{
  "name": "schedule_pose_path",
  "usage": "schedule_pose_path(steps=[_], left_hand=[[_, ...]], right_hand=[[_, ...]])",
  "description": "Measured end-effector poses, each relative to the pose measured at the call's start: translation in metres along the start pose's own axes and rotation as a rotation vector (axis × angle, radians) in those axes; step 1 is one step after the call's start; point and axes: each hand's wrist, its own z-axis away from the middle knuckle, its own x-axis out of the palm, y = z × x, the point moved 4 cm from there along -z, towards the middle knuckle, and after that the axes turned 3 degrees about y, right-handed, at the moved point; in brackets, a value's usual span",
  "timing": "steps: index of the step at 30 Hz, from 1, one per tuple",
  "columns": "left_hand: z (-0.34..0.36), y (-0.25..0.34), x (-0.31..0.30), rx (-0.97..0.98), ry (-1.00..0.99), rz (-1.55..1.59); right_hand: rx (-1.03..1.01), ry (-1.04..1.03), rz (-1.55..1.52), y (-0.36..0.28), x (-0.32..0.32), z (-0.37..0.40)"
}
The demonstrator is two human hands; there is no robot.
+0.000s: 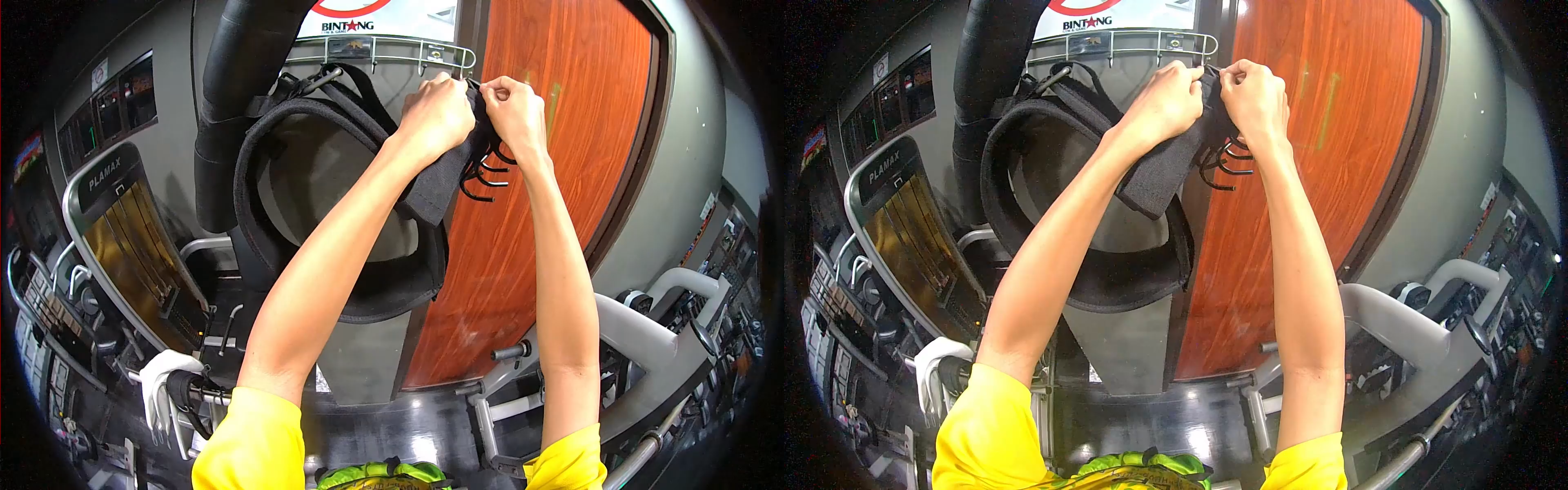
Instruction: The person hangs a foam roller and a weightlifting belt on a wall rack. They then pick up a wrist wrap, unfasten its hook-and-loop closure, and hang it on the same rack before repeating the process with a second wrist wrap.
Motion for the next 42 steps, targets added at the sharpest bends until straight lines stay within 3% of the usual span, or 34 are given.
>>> schedule_pose_path(steps=[4,8,11,15,17,19,21,22,29,35,39,42], left_hand=[[0.006,0.004,-0.003,-0.002,-0.087,-0.026],[0.023,0.011,-0.014,0.002,-0.103,0.02],[0.045,0.021,-0.032,0.038,-0.057,0.049],[0.07,0.029,-0.064,0.096,0.131,0.323],[0.086,0.028,-0.085,0.024,0.122,0.446],[0.104,0.024,-0.101,-0.038,0.132,0.56],[0.128,0.012,-0.113,-0.249,0.037,0.689],[0.142,0.008,-0.121,-0.247,0.065,0.759],[0.295,-0.026,-0.142,-0.595,0.18,1.078],[0.426,-0.054,-0.154,-0.904,0.357,0.848],[0.5,-0.064,-0.174,-1.003,0.478,0.784],[0.542,-0.064,-0.192,-1.053,0.567,0.753]], right_hand=[[-0.046,0.064,0.24,-0.008,-0.007,0.009],[-0.167,0.186,0.274,-0.001,-0.012,0.021],[-0.126,0.154,0.167,-0.003,-0.018,0.038],[-0.171,0.159,0.008,-0.014,-0.029,0.069],[-0.084,0.14,-0.303,-0.021,-0.036,0.085],[-0.099,0.122,-0.345,-0.027,-0.039,0.098],[0.03,0.008,-0.575,-0.035,-0.043,0.116],[0.129,-0.08,-0.624,-0.044,-0.046,0.127],[0.273,-0.263,-0.936,-0.063,-0.017,0.223],[0.474,-0.425,-1.088,-0.062,0.033,0.324],[0.662,-0.645,-1.113,-0.077,0.067,0.389],[0.641,-0.904,-1.056,-0.1,0.082,0.43]])
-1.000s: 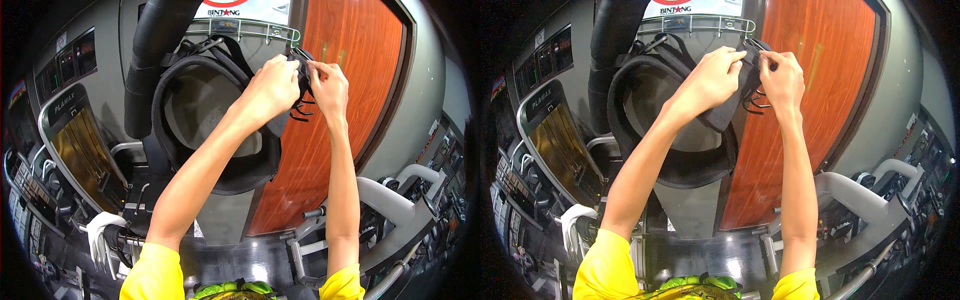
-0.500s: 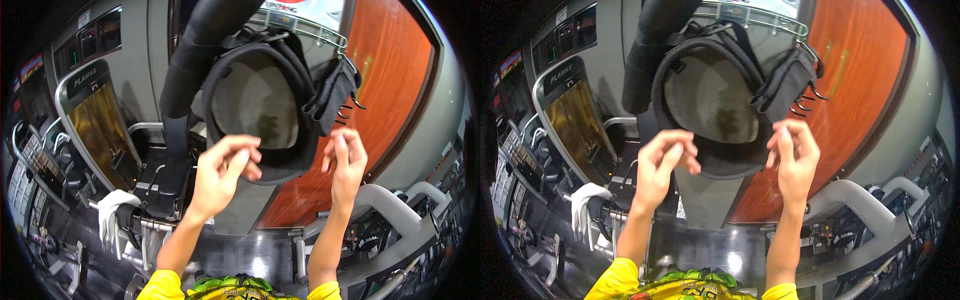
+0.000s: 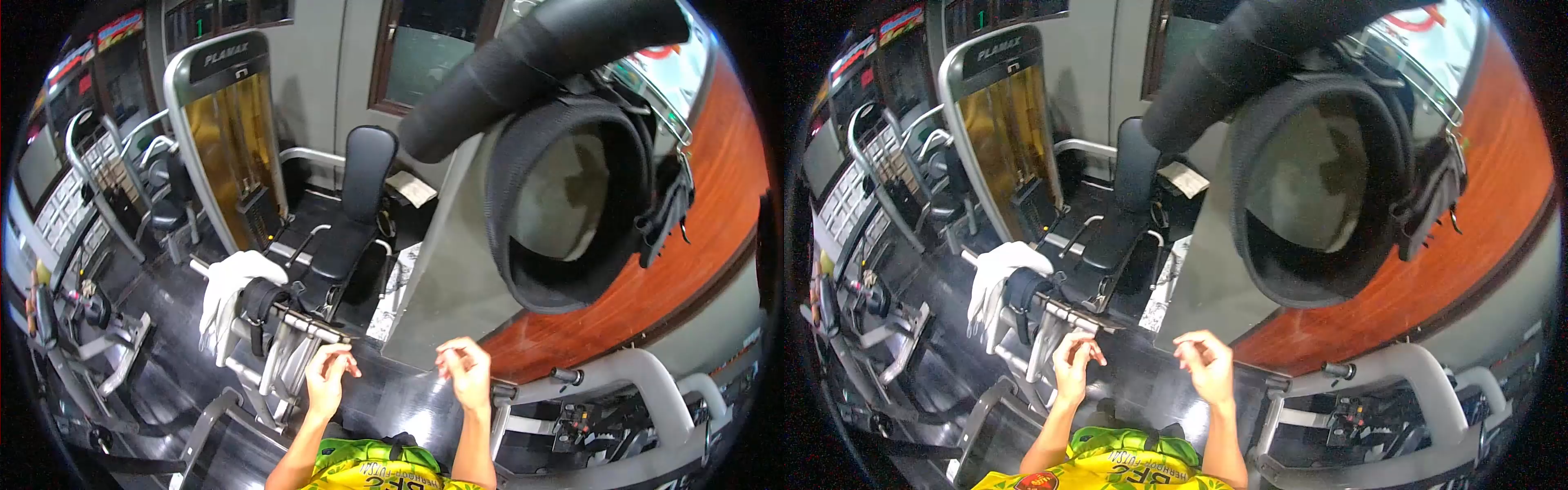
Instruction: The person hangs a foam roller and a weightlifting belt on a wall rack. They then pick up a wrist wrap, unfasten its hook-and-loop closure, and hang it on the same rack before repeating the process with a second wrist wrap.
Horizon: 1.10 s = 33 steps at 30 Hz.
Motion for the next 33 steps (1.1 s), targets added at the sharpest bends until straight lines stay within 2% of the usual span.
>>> schedule_pose_path(steps=[1,4,8,14,17,18,20,25,29,33], left_hand=[[0.004,-0.002,-0.012,0.003,0.02,-0.002],[0.012,-0.017,-0.053,-0.146,0.145,0.01],[0.005,-0.033,-0.096,-0.25,0.208,-0.122],[-0.013,-0.034,-0.128,-0.322,0.212,-0.21],[-0.018,-0.032,-0.134,-0.312,0.191,-0.196],[-0.019,-0.03,-0.138,-0.25,0.214,-0.147],[-0.02,-0.024,-0.143,-0.149,0.257,-0.102],[-0.026,-0.024,-0.16,-0.127,0.275,-0.078],[-0.032,-0.022,-0.166,-0.156,0.291,-0.101],[-0.034,-0.026,-0.171,-0.132,0.295,-0.063]], right_hand=[[0.052,-0.055,-0.013,0.013,0.012,0.001],[0.191,-0.142,0.029,0.048,0.049,-0.001],[0.213,-0.285,0.085,0.095,0.099,-0.017],[-0.2,-0.323,0.569,0.142,0.162,-0.054],[-0.119,-0.318,0.704,0.17,0.183,-0.061],[-0.063,-0.401,0.806,0.177,0.189,-0.061],[-0.067,-0.411,0.793,0.186,0.195,-0.063],[-0.094,-0.362,0.687,0.181,0.194,-0.07],[-0.235,-0.361,0.601,0.184,0.192,-0.074],[-0.27,-0.31,0.549,0.191,0.184,-0.075]])
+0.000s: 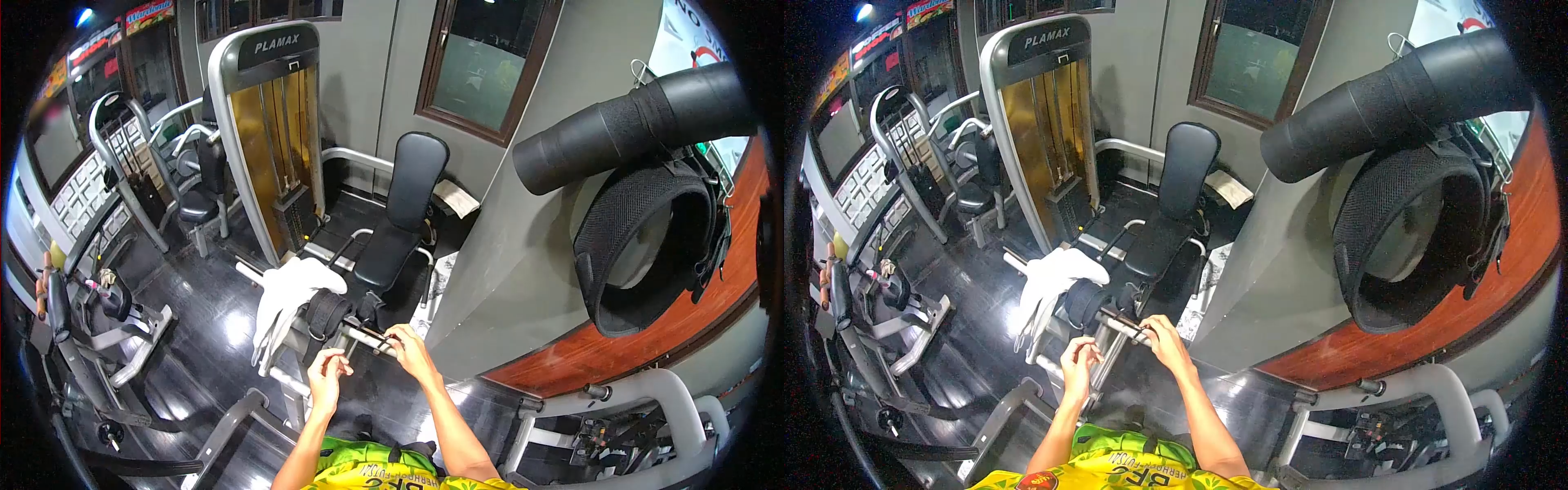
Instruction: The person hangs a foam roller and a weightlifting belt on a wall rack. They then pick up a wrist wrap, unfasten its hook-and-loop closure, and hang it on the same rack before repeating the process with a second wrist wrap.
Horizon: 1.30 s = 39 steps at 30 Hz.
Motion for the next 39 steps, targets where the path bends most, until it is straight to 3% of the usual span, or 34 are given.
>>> schedule_pose_path(steps=[2,5,6,12,16,18,20,22,26,30,34,36,38,39], left_hand=[[-0.002,-0.001,-0.001,0.002,-0.01,-0.005],[-0.003,-0.005,0.002,-0.009,-0.044,0.019],[-0.003,-0.005,0.004,-0.02,-0.066,0.012],[-0.004,-0.007,0.022,-0.083,-0.193,-0.055],[-0.006,0.005,0.047,-0.01,-0.342,-0.177],[-0.006,0.031,0.066,0.312,-0.379,-0.428],[-0.006,0.056,0.082,0.305,-0.404,-0.459],[-0.006,0.052,0.091,-0.258,-0.561,-0.451],[0.008,0.039,0.11,-0.602,-0.735,0.195],[0.02,0.045,0.122,-0.608,-0.724,0.227],[0.029,0.042,0.129,-0.644,-0.736,0.202],[0.033,0.036,0.132,-0.776,-0.732,0.313],[0.034,0.04,0.137,-0.769,-0.721,0.348],[0.034,0.043,0.139,-0.757,-0.702,0.384]], right_hand=[[0.04,0.007,0.002,0.001,-0.005,0.0],[0.082,0.202,-0.127,0.005,-0.023,0.0],[0.008,0.254,-0.079,-0.005,-0.034,-0.003],[0.169,0.414,-0.411,-0.039,-0.077,0.003],[0.043,0.512,-0.515,-0.066,-0.103,0.007],[0.048,0.502,-0.613,-0.068,-0.113,0.011],[0.082,0.445,-0.762,-0.083,-0.121,0.013],[0.123,0.425,-0.796,-0.096,-0.125,0.016],[0.233,0.43,-0.909,-0.096,-0.12,0.026],[0.349,0.524,-1.11,-0.082,-0.118,0.045],[0.469,0.612,-1.116,-0.07,-0.113,0.062],[0.488,0.618,-1.097,-0.067,-0.107,0.069],[0.614,0.598,-1.078,-0.065,-0.1,0.076],[0.595,0.484,-1.116,-0.066,-0.097,0.079]])
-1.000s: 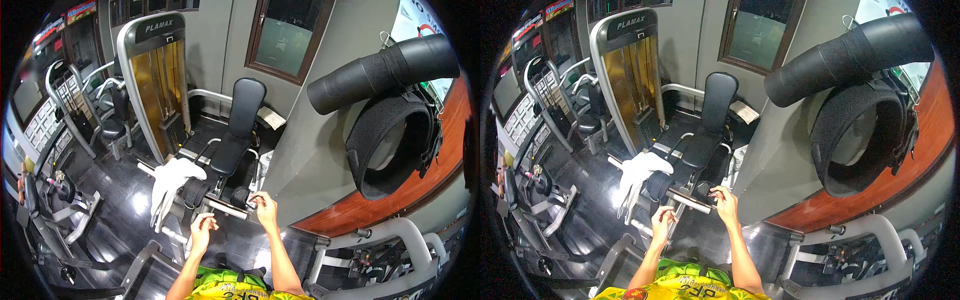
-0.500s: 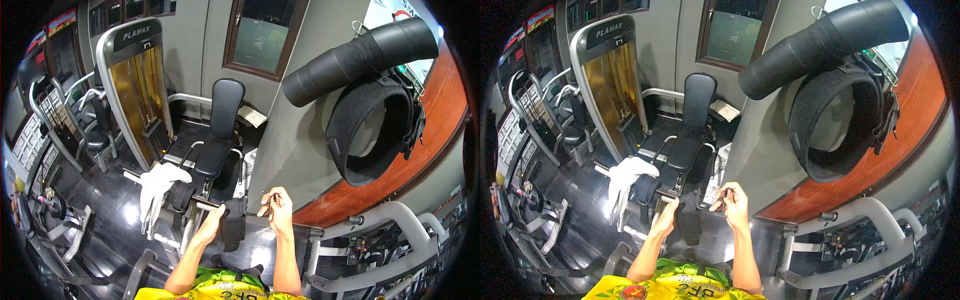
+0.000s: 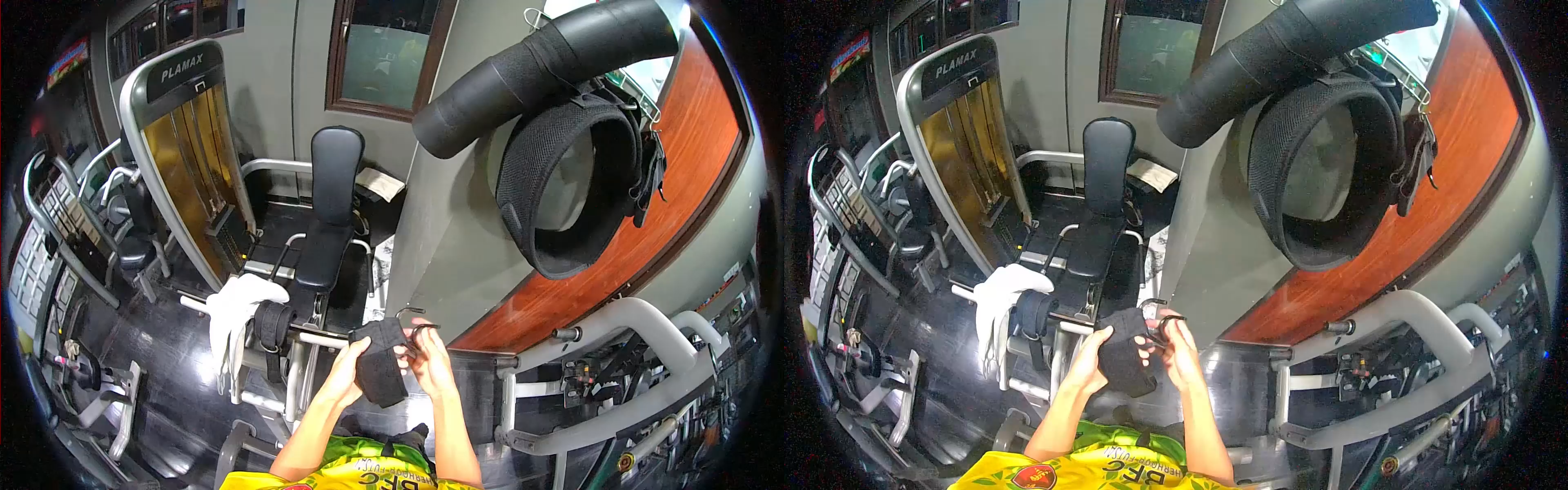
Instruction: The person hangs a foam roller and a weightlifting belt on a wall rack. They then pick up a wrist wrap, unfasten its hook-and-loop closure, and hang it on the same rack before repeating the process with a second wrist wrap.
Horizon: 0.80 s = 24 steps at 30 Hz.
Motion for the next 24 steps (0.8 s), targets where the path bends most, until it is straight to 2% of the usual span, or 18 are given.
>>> schedule_pose_path(steps=[1,3,4,5,7,8,9,12,14,16,17,19,21,24], left_hand=[[0.0,0.0,0.003,-0.005,-0.002,-0.001],[-0.001,0.005,0.005,0.094,0.044,0.025],[-0.008,0.001,-0.001,0.104,0.07,0.049],[-0.008,0.002,-0.005,0.102,0.067,0.048],[-0.004,0.016,0.007,0.1,0.041,0.005],[-0.006,0.019,0.003,0.103,0.073,0.032],[-0.007,0.025,-0.001,0.144,0.101,0.022],[-0.015,0.032,-0.015,0.204,0.103,0.091],[-0.018,0.039,-0.025,0.284,0.169,0.194],[-0.016,0.044,-0.024,0.324,0.148,0.225],[-0.014,0.048,-0.022,0.365,0.128,0.256],[-0.012,0.048,-0.02,0.36,0.183,0.266],[-0.012,0.049,-0.022,0.439,0.204,0.198],[-0.014,0.043,-0.024,0.41,0.197,0.19]], right_hand=[[-0.002,0.005,-0.001,0.004,-0.002,0.002],[-0.036,-0.144,0.169,0.013,0.003,0.006],[-0.032,-0.136,0.312,0.023,-0.006,0.009],[-0.035,-0.133,0.312,0.031,-0.018,0.01],[0.293,-0.348,0.334,0.05,-0.034,0.017],[0.34,-0.562,0.285,0.048,-0.034,0.025],[0.338,-0.56,0.283,0.039,-0.029,0.032],[0.316,-0.56,0.53,0.021,-0.028,0.047],[0.26,-0.491,0.52,0.013,-0.029,0.054],[0.092,-0.36,0.522,0.002,-0.029,0.056],[0.093,-0.359,0.521,0.0,-0.03,0.057],[-0.044,-0.295,0.475,-0.012,-0.04,0.06],[-0.074,-0.276,0.493,-0.016,-0.056,0.062],[-0.152,-0.36,0.446,-0.019,-0.067,0.059]])
